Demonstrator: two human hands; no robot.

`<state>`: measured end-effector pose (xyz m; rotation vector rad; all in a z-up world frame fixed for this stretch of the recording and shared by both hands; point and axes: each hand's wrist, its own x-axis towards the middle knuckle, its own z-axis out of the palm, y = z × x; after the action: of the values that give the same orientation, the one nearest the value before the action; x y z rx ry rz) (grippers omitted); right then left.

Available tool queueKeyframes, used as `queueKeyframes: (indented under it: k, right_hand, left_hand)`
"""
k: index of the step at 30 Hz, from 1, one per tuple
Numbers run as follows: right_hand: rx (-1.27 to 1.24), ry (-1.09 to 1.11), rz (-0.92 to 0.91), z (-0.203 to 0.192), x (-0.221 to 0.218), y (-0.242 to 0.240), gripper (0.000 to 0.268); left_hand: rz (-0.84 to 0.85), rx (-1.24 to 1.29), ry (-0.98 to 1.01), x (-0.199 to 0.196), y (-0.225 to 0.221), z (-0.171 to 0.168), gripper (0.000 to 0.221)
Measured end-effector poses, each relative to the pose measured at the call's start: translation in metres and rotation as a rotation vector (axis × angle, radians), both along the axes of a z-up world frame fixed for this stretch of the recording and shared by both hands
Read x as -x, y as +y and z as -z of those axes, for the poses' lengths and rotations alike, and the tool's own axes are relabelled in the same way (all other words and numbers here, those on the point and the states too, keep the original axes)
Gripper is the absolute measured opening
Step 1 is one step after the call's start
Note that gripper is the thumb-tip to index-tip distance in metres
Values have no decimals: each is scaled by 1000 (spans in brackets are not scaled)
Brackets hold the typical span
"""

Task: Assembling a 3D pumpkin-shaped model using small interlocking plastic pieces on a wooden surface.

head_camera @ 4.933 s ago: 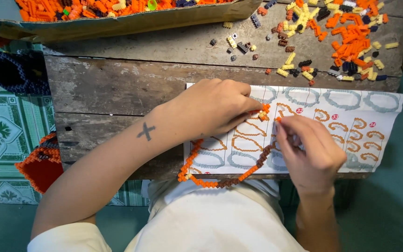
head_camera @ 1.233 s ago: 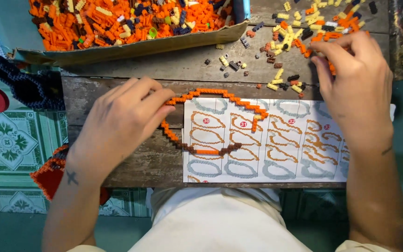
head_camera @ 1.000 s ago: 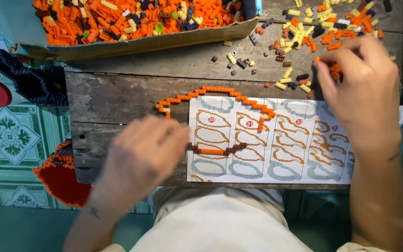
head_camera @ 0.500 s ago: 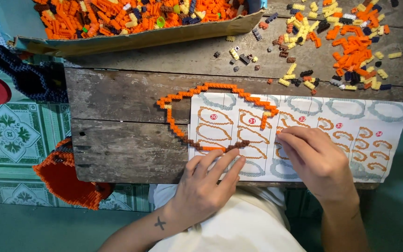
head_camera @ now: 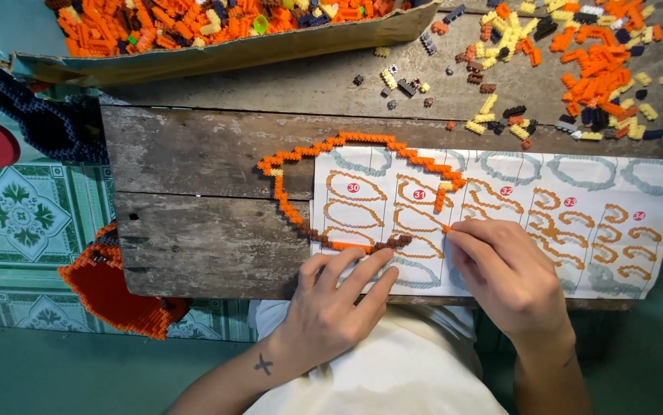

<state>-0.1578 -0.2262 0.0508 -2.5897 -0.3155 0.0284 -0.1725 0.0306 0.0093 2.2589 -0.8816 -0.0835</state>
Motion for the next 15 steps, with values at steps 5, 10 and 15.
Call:
queueKeyframes:
  k: [5, 10, 15]
  right_hand:
    - [-10, -1, 5, -1, 1, 5, 23]
    - [-11, 35, -17, 3, 1, 8, 27]
    - [5, 53, -7, -1, -2, 13, 26]
  left_hand:
    - [-36, 2, -62, 2, -1, 2, 31]
    - [-62, 36, -89, 8, -1, 6, 27]
    - [-88, -43, -151, 8, -3, 4, 30]
